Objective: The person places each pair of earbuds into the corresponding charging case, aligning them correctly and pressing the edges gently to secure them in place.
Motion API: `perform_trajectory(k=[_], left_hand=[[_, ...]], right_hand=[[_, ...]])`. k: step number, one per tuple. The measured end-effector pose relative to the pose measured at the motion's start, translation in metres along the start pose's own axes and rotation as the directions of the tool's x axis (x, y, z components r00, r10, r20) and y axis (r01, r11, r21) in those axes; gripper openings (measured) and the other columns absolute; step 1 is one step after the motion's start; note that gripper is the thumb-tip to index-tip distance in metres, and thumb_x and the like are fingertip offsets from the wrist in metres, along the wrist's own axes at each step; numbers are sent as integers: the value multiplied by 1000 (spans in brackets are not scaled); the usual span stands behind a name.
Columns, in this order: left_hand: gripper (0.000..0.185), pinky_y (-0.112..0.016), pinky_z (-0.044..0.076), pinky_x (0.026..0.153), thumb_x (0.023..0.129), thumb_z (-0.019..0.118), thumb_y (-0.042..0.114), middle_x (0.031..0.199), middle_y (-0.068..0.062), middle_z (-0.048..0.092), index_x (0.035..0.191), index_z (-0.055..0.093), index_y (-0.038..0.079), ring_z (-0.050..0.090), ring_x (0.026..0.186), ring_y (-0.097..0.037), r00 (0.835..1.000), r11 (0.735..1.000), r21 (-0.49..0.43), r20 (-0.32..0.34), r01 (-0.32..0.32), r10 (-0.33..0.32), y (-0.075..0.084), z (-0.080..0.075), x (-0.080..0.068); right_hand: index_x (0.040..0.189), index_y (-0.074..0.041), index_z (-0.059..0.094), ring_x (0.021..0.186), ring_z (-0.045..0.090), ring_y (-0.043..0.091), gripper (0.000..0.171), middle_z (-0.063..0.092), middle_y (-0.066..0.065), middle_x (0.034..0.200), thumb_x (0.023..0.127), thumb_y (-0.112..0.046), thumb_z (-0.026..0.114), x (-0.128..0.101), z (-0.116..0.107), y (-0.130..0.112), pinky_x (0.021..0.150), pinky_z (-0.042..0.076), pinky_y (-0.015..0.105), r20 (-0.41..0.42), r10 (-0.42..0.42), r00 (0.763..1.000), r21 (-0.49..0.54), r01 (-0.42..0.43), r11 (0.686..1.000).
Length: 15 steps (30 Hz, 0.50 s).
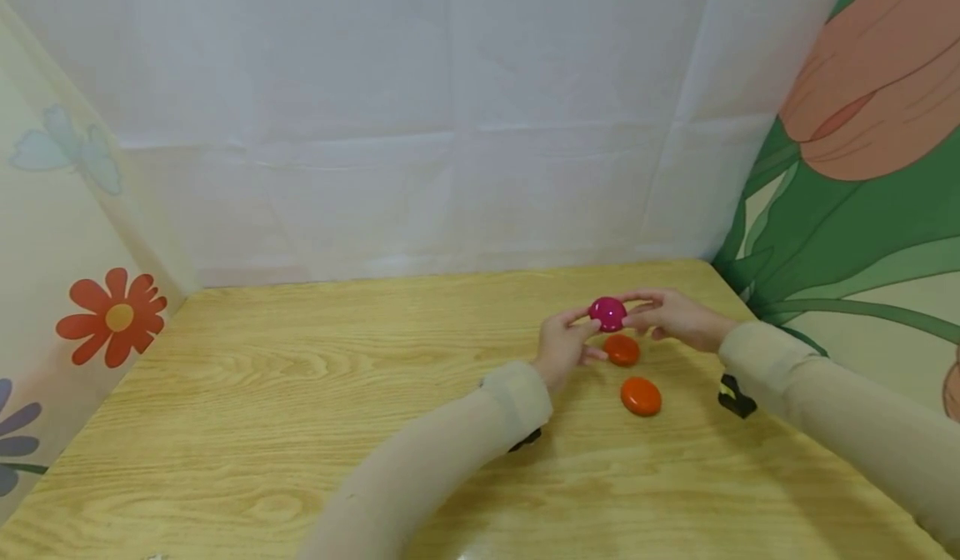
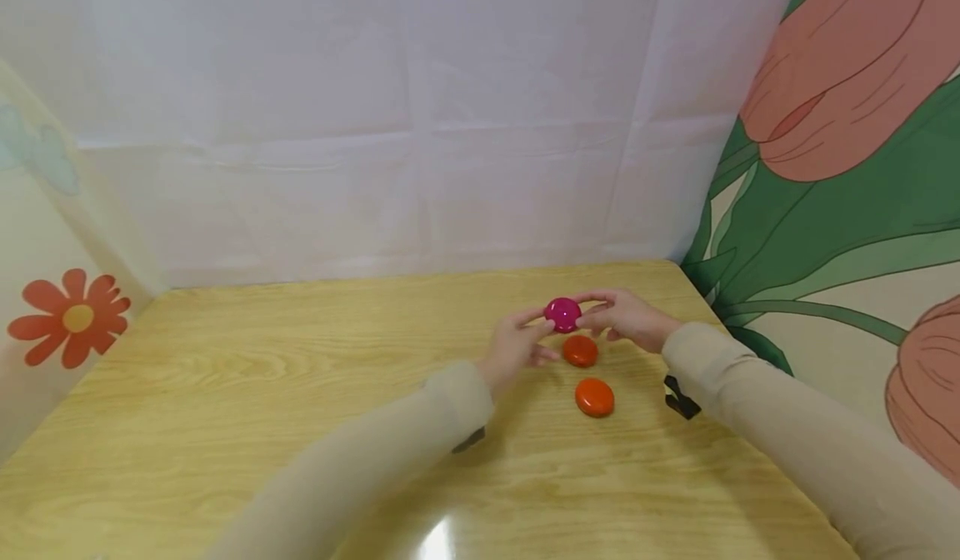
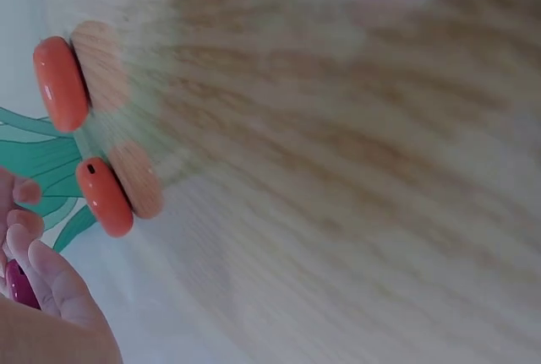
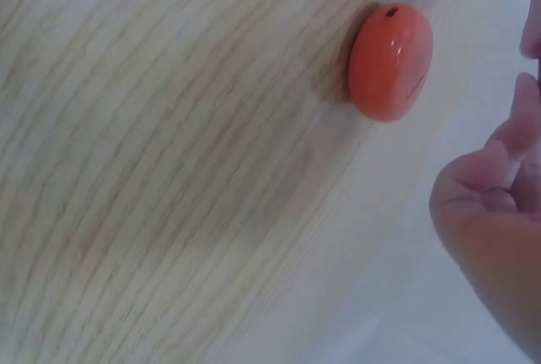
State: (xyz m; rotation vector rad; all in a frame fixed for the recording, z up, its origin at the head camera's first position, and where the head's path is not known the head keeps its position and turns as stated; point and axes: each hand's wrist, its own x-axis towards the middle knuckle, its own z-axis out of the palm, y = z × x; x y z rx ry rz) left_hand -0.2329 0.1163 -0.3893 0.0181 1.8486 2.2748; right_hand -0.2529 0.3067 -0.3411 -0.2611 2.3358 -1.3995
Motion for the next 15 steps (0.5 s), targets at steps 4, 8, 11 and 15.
perform_trajectory(k=[4, 8, 11, 15], left_hand=[[34, -16, 44, 44, 94, 64, 8, 94, -14, 73, 127, 62, 1, 55, 41, -7, 1000, 1000, 11, -9, -23, 23, -3, 2, 5], [31, -16, 44, 43, 93, 65, 9, 91, -12, 73, 123, 65, 2, 54, 42, -7, 999, 999, 47, -40, -24, 26, -2, 3, 10], [30, -15, 41, 43, 93, 66, 8, 90, -12, 73, 122, 66, 2, 53, 42, -7, 998, 998, 62, -59, -13, 17, -1, 5, 13], [30, -15, 41, 43, 93, 65, 6, 93, -16, 72, 122, 66, 1, 51, 42, -6, 998, 998, 60, -63, -11, 15, 0, 6, 14]], right_hand=[[140, 10, 35, 81, 51, 19, 55, 69, 6, 106, 97, -15, 58, 2, -3, 2, 70, 45, 32, 2, 3, 1000, 1, -3, 1000], [138, 9, 38, 80, 49, 19, 52, 67, 5, 101, 96, -16, 58, 4, -4, 3, 71, 44, 34, -4, -5, 1000, -1, 5, 1000], [137, 8, 40, 79, 48, 20, 50, 64, 4, 98, 97, -16, 58, 7, -4, 5, 71, 43, 35, -4, -11, 1000, 5, 11, 1000], [137, 8, 40, 78, 48, 20, 49, 64, 4, 99, 97, -15, 56, 12, -5, 8, 70, 42, 34, -7, -13, 1000, 9, 13, 1000]])
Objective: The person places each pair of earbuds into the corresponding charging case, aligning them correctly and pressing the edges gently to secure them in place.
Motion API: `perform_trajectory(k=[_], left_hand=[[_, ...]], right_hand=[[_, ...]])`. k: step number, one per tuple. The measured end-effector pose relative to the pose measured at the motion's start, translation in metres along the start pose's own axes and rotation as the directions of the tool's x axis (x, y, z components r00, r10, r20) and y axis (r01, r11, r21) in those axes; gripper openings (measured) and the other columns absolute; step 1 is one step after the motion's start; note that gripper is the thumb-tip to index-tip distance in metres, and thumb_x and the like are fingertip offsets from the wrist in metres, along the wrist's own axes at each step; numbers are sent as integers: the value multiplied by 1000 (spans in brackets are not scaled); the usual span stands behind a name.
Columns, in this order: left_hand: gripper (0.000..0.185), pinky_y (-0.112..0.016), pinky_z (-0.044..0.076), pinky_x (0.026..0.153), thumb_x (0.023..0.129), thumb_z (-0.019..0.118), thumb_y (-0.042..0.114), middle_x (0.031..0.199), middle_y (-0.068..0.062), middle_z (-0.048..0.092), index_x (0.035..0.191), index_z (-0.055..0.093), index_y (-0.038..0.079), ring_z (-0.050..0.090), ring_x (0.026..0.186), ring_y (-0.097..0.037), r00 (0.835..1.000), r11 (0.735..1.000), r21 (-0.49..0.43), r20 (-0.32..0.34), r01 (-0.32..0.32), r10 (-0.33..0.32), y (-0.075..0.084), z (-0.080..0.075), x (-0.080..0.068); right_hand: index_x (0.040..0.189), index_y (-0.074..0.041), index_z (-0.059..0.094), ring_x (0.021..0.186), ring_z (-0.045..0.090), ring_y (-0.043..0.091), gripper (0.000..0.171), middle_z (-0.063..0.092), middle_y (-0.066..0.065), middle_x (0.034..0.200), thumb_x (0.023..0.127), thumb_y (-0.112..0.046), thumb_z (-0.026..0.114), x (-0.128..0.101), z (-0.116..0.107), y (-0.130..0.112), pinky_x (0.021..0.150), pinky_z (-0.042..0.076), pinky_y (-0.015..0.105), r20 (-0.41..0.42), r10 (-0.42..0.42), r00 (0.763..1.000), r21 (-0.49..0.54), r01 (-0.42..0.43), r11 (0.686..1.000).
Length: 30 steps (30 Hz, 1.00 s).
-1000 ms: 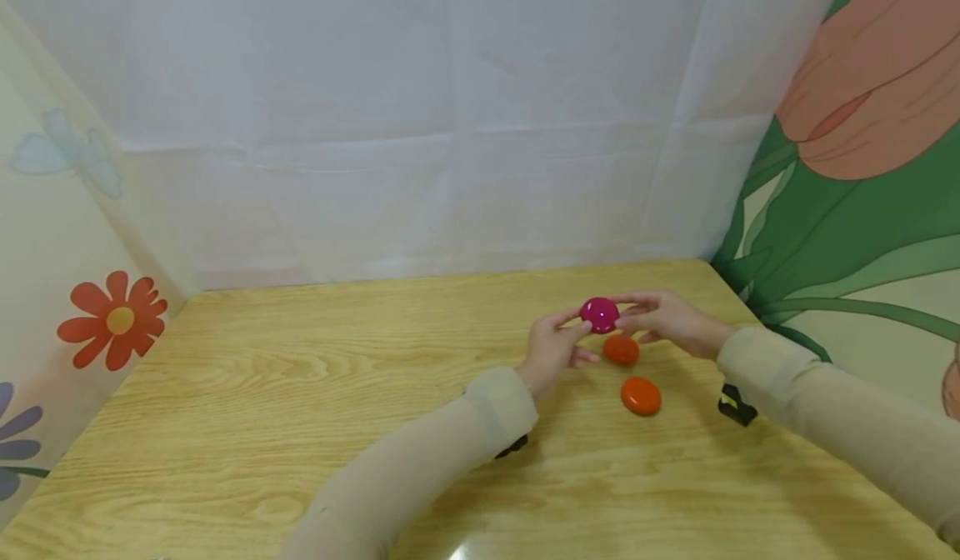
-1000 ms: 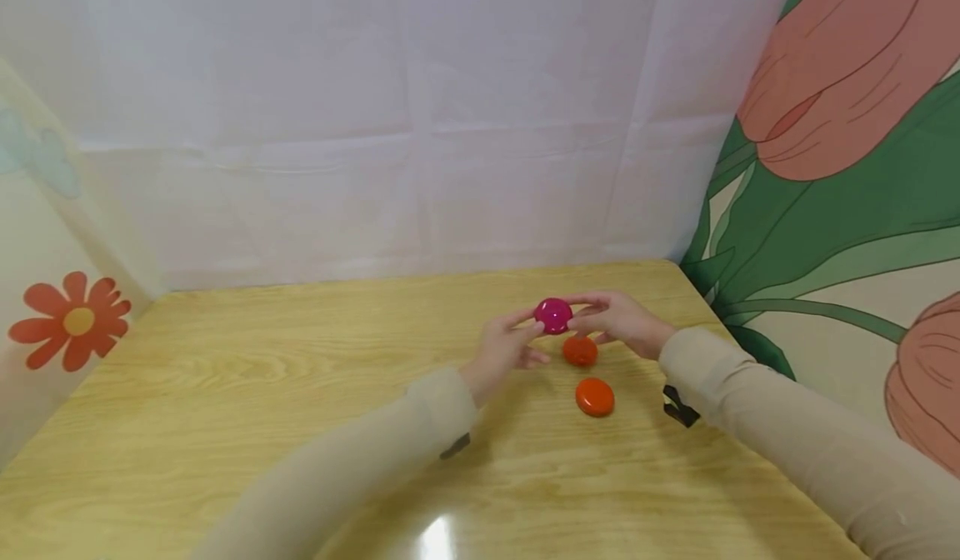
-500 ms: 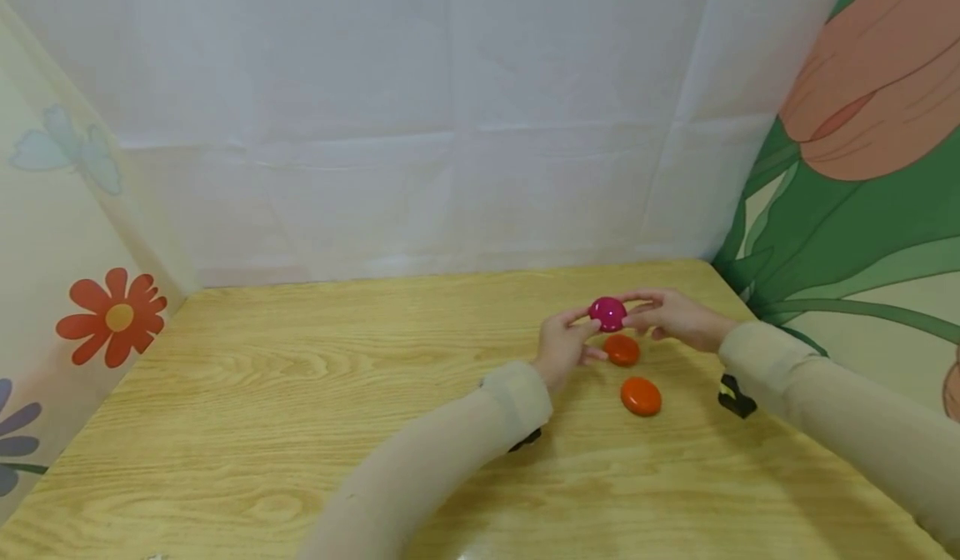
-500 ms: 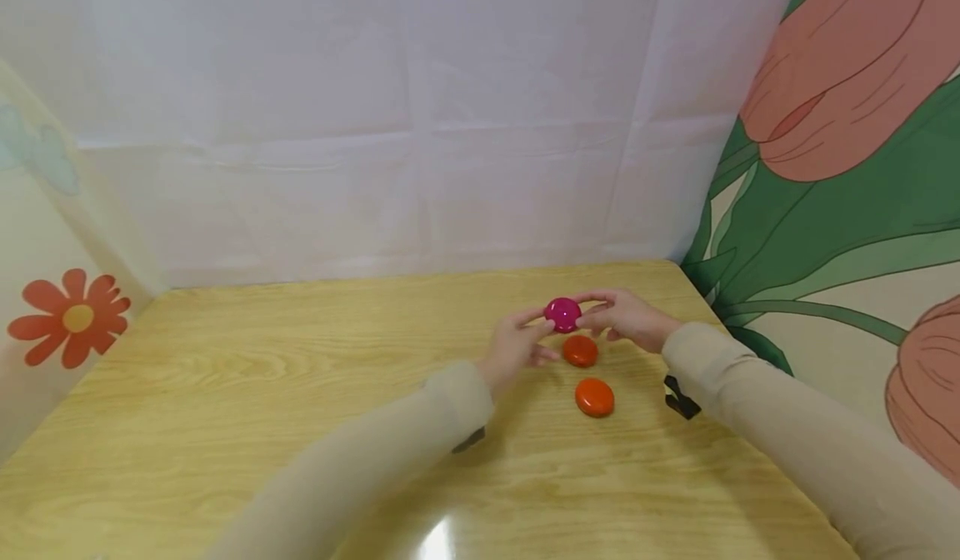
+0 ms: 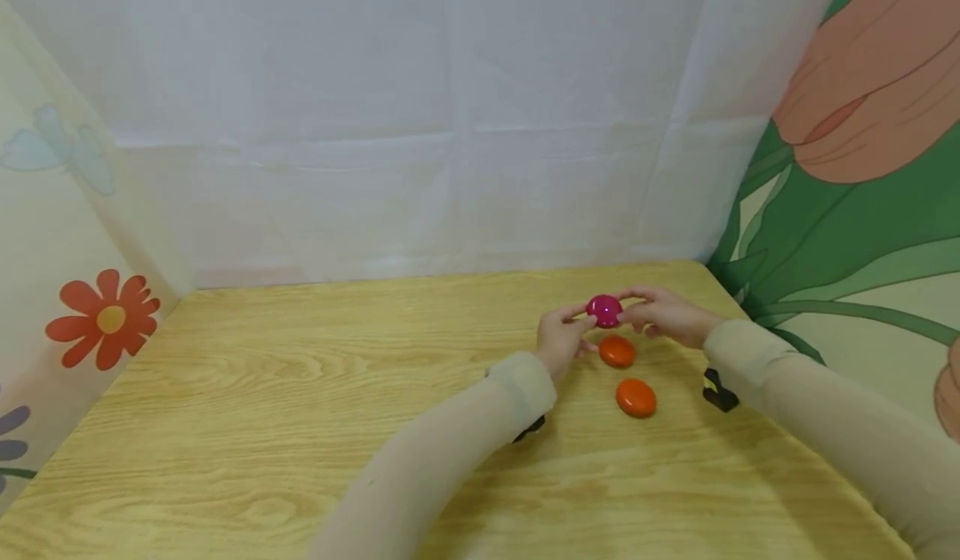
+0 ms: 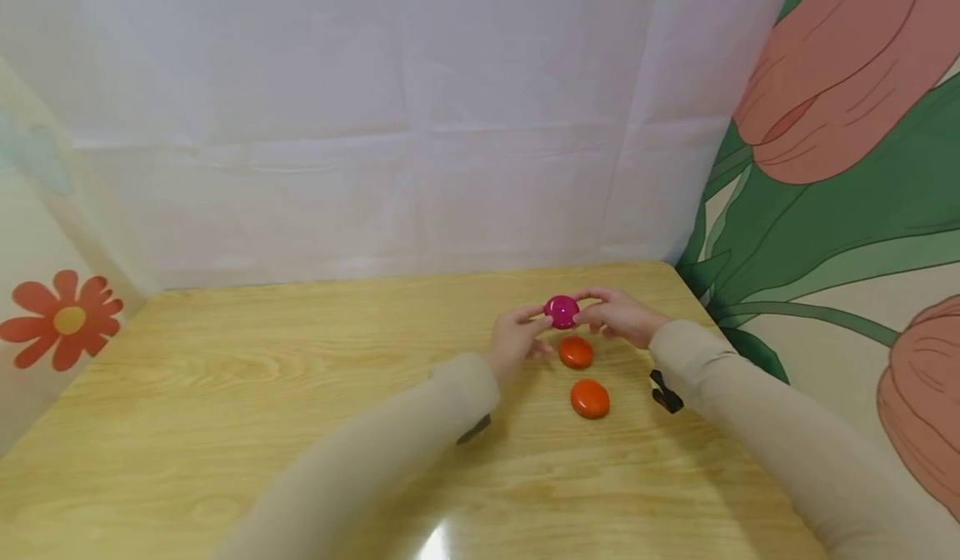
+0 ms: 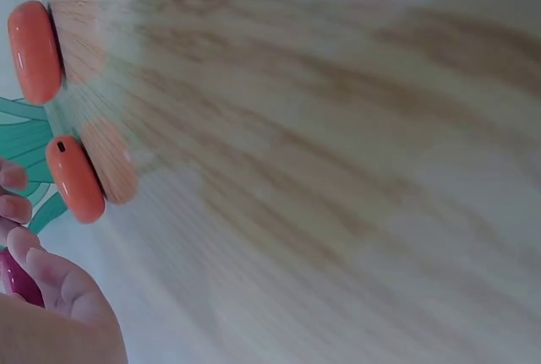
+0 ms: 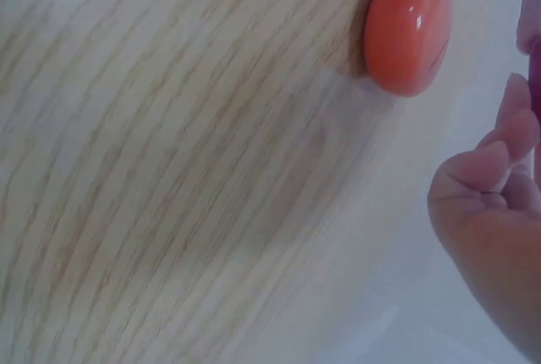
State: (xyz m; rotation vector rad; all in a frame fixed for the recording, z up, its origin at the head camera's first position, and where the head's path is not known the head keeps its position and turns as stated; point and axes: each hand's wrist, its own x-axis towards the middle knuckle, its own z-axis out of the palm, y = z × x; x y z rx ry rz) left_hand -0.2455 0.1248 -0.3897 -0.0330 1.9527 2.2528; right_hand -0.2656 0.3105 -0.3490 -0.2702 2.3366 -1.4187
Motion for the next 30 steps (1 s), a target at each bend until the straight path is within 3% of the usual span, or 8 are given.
perform_trajectory(k=[9, 15, 20, 25, 30], left_hand=[[30, -15, 38, 43, 92, 65, 6, 94, -18, 69, 122, 66, -1, 47, 41, -6, 998, 1000, 7, -55, 10, -9, -1, 8, 5], [28, -15, 37, 40, 90, 66, 2, 86, -14, 68, 118, 67, -2, 45, 39, -8, 995, 999, -16, -92, 48, -49, -5, 15, 12], [23, -18, 42, 43, 89, 68, 2, 85, -9, 67, 112, 70, -3, 50, 44, -12, 991, 997, 48, -125, 56, -50, -9, 18, 17], [19, -23, 50, 54, 88, 68, 1, 87, -8, 69, 107, 72, -3, 65, 65, -23, 988, 992, 110, -148, 63, -46, -10, 21, 18], [21, -30, 51, 83, 89, 62, 0, 98, -10, 72, 106, 74, 0, 65, 94, -21, 987, 959, 279, -163, 47, -1, -7, 22, 21]], right_hand=[[137, 10, 39, 71, 48, 16, 49, 63, -2, 91, 96, -12, 55, 13, -7, 8, 67, 41, 30, 0, 31, 1000, 19, -31, 999], [138, 11, 39, 71, 48, 15, 52, 62, -4, 89, 96, -12, 57, 16, -9, 14, 65, 41, 29, -2, 51, 999, 24, -51, 998], [138, 11, 38, 69, 47, 13, 52, 57, -4, 84, 95, -12, 57, 19, -10, 18, 63, 39, 28, 0, 65, 998, 42, -65, 997], [136, 12, 38, 65, 47, 9, 50, 53, -6, 75, 95, -10, 56, 24, -11, 22, 61, 37, 25, 8, 106, 994, 94, -107, 990], [135, 14, 37, 62, 45, 7, 47, 51, -7, 69, 96, -9, 53, 29, -10, 24, 58, 35, 23, 36, 115, 993, 123, -119, 985]])
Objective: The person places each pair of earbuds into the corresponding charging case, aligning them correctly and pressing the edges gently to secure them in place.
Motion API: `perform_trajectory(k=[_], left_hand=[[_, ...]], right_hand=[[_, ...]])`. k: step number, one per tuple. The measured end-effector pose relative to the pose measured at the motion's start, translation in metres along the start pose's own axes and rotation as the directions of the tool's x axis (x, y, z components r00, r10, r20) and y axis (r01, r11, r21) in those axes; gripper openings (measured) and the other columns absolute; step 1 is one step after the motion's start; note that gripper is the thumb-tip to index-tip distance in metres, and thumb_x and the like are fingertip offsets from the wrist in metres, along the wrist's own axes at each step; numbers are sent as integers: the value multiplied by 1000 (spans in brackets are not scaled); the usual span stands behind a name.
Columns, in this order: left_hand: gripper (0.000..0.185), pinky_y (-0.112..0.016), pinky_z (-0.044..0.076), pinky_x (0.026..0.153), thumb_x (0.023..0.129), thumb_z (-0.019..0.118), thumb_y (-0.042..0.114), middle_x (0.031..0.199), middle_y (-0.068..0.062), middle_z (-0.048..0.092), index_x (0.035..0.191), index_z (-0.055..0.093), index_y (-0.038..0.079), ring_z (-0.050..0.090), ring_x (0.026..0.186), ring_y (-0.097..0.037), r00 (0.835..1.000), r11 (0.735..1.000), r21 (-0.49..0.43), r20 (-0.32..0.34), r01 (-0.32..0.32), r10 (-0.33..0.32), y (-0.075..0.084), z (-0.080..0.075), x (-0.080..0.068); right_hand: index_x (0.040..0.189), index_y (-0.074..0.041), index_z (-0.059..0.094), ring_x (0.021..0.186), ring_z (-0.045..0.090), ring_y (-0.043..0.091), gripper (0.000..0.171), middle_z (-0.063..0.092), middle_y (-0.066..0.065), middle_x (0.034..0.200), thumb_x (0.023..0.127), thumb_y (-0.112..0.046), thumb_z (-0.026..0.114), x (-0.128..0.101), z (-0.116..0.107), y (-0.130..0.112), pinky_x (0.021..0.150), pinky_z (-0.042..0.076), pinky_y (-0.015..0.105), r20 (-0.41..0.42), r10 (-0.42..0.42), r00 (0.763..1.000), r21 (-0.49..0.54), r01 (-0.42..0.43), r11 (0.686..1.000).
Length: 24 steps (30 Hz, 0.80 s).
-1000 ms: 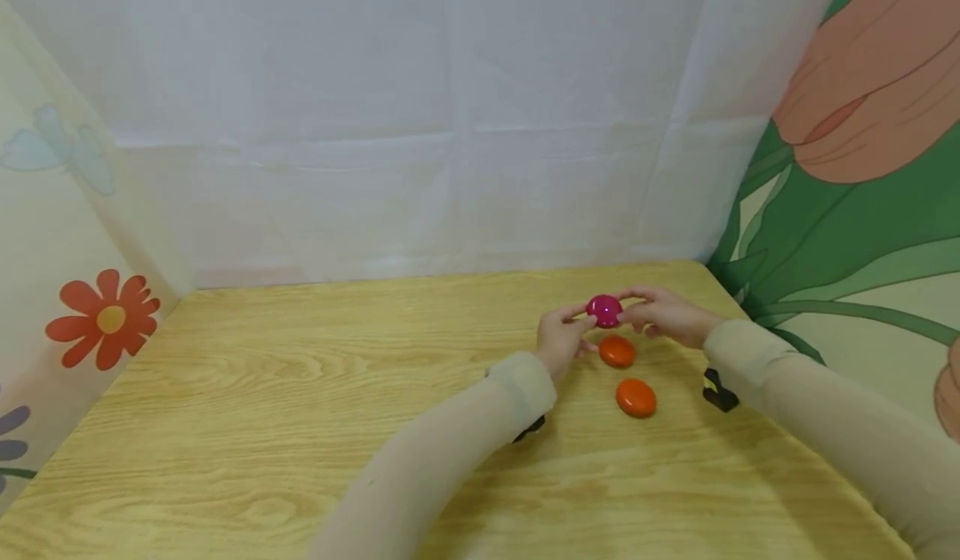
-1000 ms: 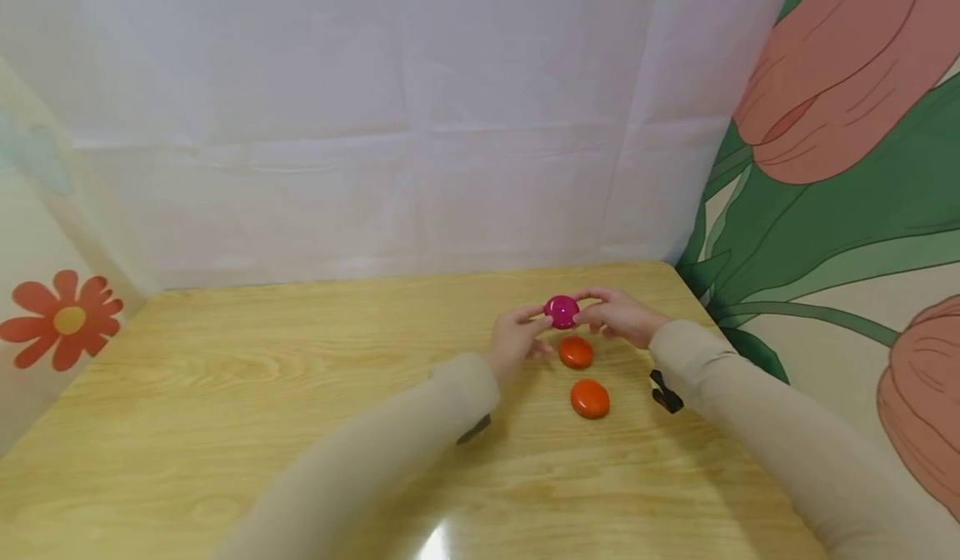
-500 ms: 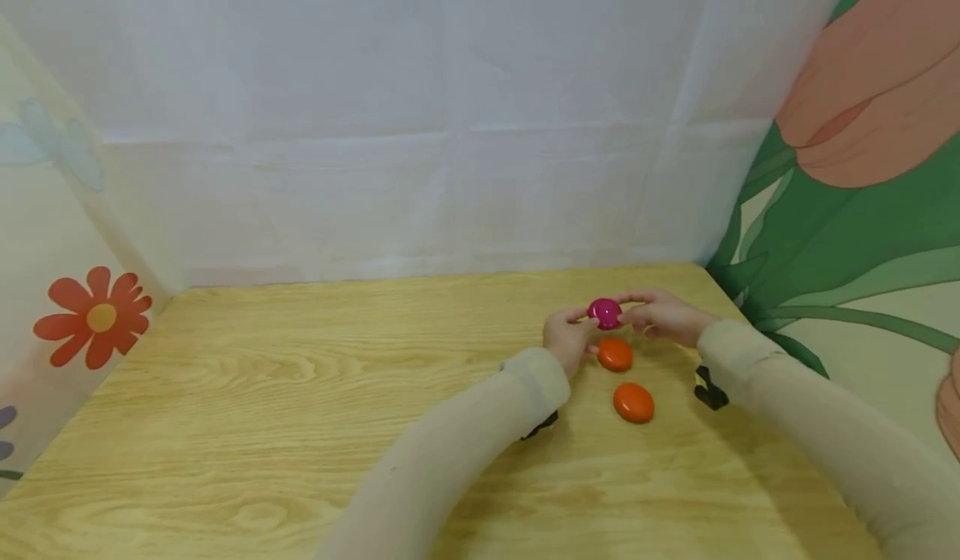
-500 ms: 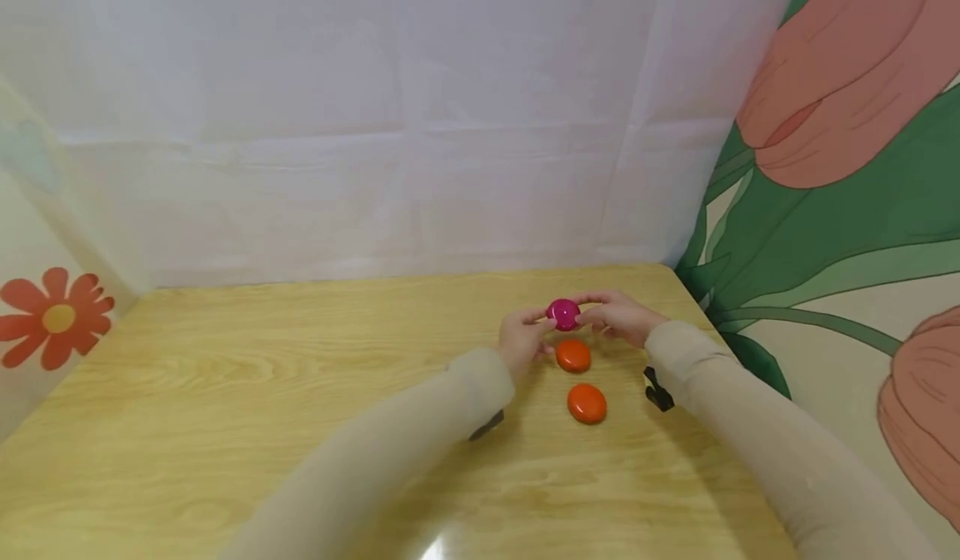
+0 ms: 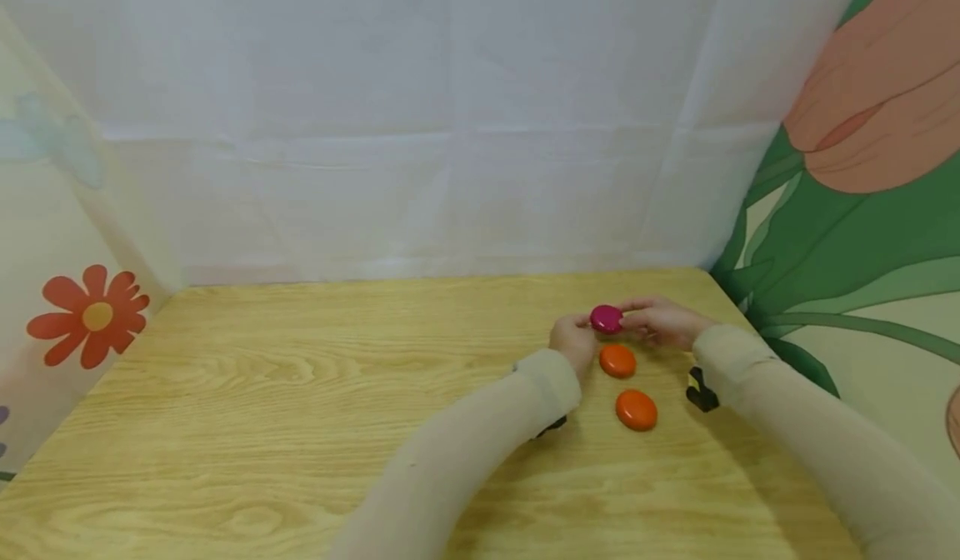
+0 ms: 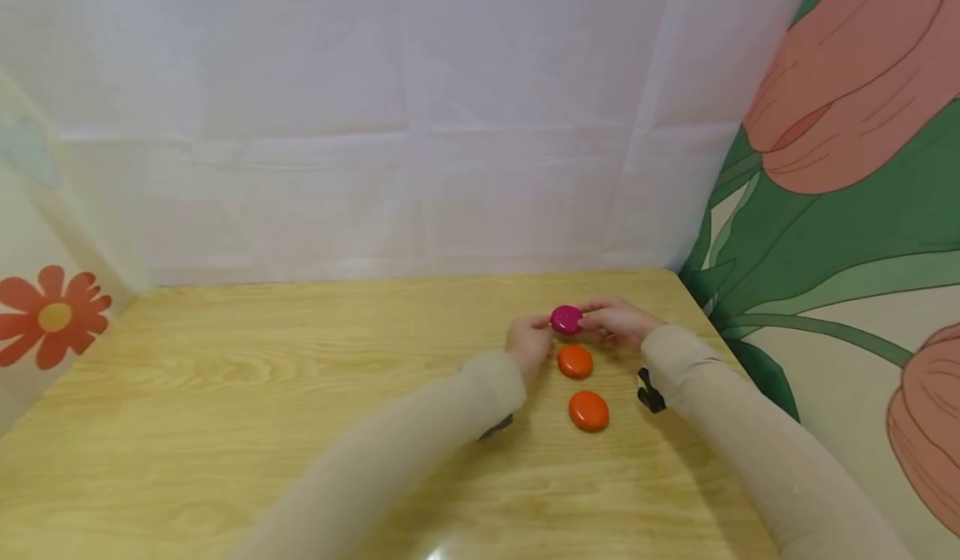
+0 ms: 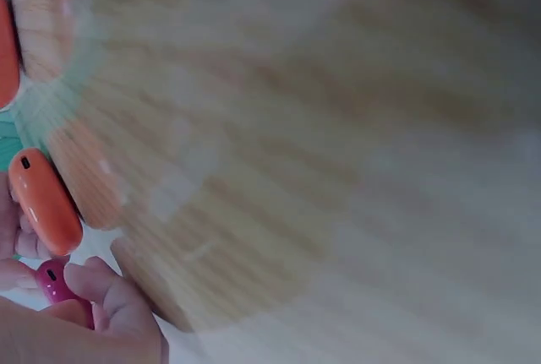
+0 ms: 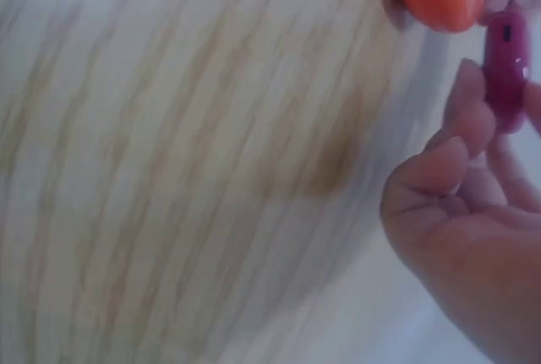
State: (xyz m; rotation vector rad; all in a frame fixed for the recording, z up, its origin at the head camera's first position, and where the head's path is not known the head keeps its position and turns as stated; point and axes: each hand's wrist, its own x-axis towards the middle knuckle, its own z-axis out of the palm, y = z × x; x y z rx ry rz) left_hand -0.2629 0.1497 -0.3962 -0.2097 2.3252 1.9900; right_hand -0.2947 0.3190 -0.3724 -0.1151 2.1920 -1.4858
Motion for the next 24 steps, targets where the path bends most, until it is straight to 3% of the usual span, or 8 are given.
perform_trajectory(k=[4, 8, 11, 14, 17, 18, 21, 24], left_hand=[[27, -30, 49, 87, 86, 55, -4, 102, -9, 72, 105, 74, 2, 63, 96, -18, 1000, 997, 71, 11, 24, -24, 5, 1, -2], [31, -26, 47, 70, 84, 54, -7, 93, -10, 70, 105, 74, 3, 57, 77, -15, 995, 996, 51, 64, 79, -82, 4, 1, 3], [32, -24, 41, 52, 86, 54, -6, 85, -13, 68, 109, 73, 5, 51, 60, -14, 988, 993, 33, 108, 111, -114, -11, 10, 21], [30, -22, 39, 41, 84, 56, -7, 82, -15, 67, 108, 72, 1, 50, 46, -12, 985, 995, 4, 142, 97, -97, -51, 32, 67], [26, -20, 42, 42, 82, 60, -8, 87, -10, 69, 104, 72, -2, 53, 45, -10, 987, 999, 22, 149, 50, -53, -68, 41, 89], [25, -20, 42, 42, 82, 61, -9, 87, -9, 69, 103, 73, -1, 53, 45, -10, 984, 997, 10, 156, 80, -81, -70, 42, 94], [28, -21, 40, 44, 84, 63, -9, 93, -8, 70, 107, 73, 2, 50, 47, -11, 977, 988, 49, 146, 148, -154, -35, 22, 62], [33, -23, 39, 44, 85, 62, -10, 99, -10, 69, 115, 69, 1, 47, 48, -13, 968, 977, 32, 131, 212, -215, -12, 8, 39]], right_hand=[[137, 14, 33, 63, 48, 6, 50, 55, -8, 71, 97, -9, 51, 2, 1, 2, 57, 37, 21, -2, 13, 1000, -7, -13, 1000], [141, 13, 29, 64, 51, 5, 53, 60, -8, 76, 98, -9, 50, 2, 1, 3, 58, 39, 20, -5, 35, 999, -19, -35, 999], [143, 13, 27, 64, 51, 4, 54, 61, -8, 77, 99, -8, 48, 1, 1, 4, 58, 39, 20, 8, 48, 999, -2, -48, 999], [144, 14, 24, 64, 52, 4, 54, 61, -7, 77, 100, -8, 47, 1, -1, 5, 59, 41, 20, 30, 49, 998, 8, -49, 999], [144, 14, 23, 65, 54, 5, 54, 63, -5, 78, 101, -7, 47, 3, -2, 4, 61, 45, 21, 41, 59, 997, 15, -60, 998], [144, 15, 22, 66, 55, 5, 54, 63, -5, 79, 101, -7, 47, 3, -3, 4, 61, 46, 21, 43, 60, 997, 11, -61, 998], [144, 16, 22, 66, 56, 5, 54, 64, -3, 79, 100, -6, 46, 5, -4, 4, 63, 48, 21, 49, 75, 996, 24, -76, 997], [144, 16, 20, 67, 56, 5, 55, 63, -3, 79, 101, -5, 45, 6, -4, 5, 63, 49, 21, 57, 75, 996, 37, -77, 996]])
